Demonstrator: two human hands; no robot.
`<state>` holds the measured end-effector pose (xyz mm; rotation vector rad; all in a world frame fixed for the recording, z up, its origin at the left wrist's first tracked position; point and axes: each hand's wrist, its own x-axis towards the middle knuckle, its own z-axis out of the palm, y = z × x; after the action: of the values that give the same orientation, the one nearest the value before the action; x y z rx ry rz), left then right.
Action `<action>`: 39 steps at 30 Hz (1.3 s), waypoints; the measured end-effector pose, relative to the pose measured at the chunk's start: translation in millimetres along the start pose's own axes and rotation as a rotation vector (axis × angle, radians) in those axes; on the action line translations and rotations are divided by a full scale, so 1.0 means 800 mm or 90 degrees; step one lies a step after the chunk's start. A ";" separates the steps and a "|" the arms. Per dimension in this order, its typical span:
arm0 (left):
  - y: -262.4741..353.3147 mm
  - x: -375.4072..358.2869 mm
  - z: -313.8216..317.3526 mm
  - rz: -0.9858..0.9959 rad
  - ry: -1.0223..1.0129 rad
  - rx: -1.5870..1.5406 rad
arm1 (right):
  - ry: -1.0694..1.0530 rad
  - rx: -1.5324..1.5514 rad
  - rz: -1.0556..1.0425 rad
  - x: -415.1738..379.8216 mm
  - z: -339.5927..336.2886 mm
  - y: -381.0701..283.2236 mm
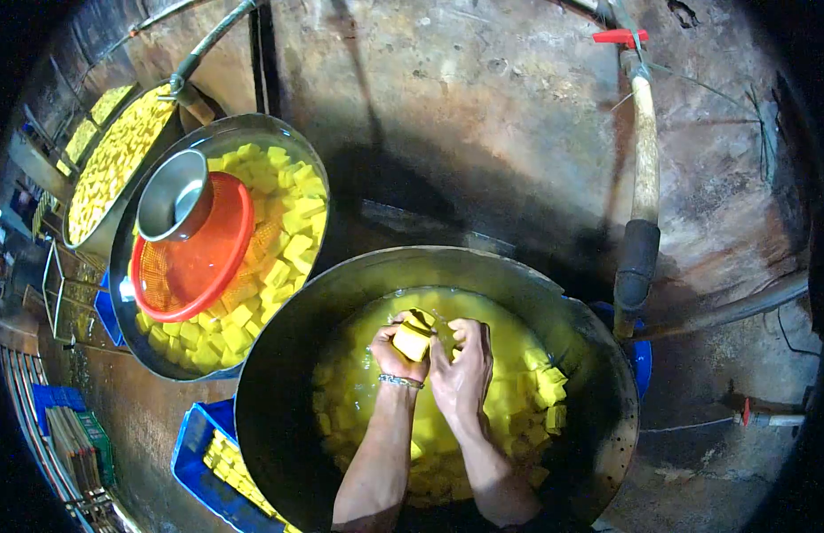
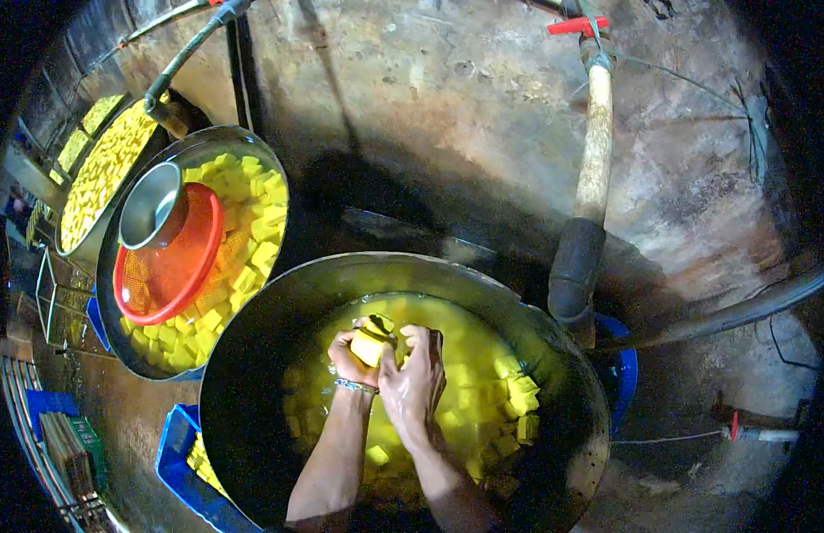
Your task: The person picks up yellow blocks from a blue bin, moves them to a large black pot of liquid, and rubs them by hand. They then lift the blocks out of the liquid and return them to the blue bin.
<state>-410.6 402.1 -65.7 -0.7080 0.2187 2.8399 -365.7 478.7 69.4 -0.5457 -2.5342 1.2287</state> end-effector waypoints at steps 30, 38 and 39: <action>0.241 -0.348 0.076 0.094 -0.379 -0.117 | -0.729 0.590 0.176 -0.102 -0.085 -0.072; 0.249 -0.461 -0.199 0.334 -0.044 -0.274 | -0.512 -0.045 -0.754 -0.473 0.046 -0.194; 0.252 -0.484 -0.215 0.268 -0.133 -0.362 | -0.569 -0.062 -0.768 -0.500 0.064 -0.188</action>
<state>-46.7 111.1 -12.9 -0.4876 -0.5600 3.3836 -61.5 179.6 126.1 1.6297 -2.6169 0.8754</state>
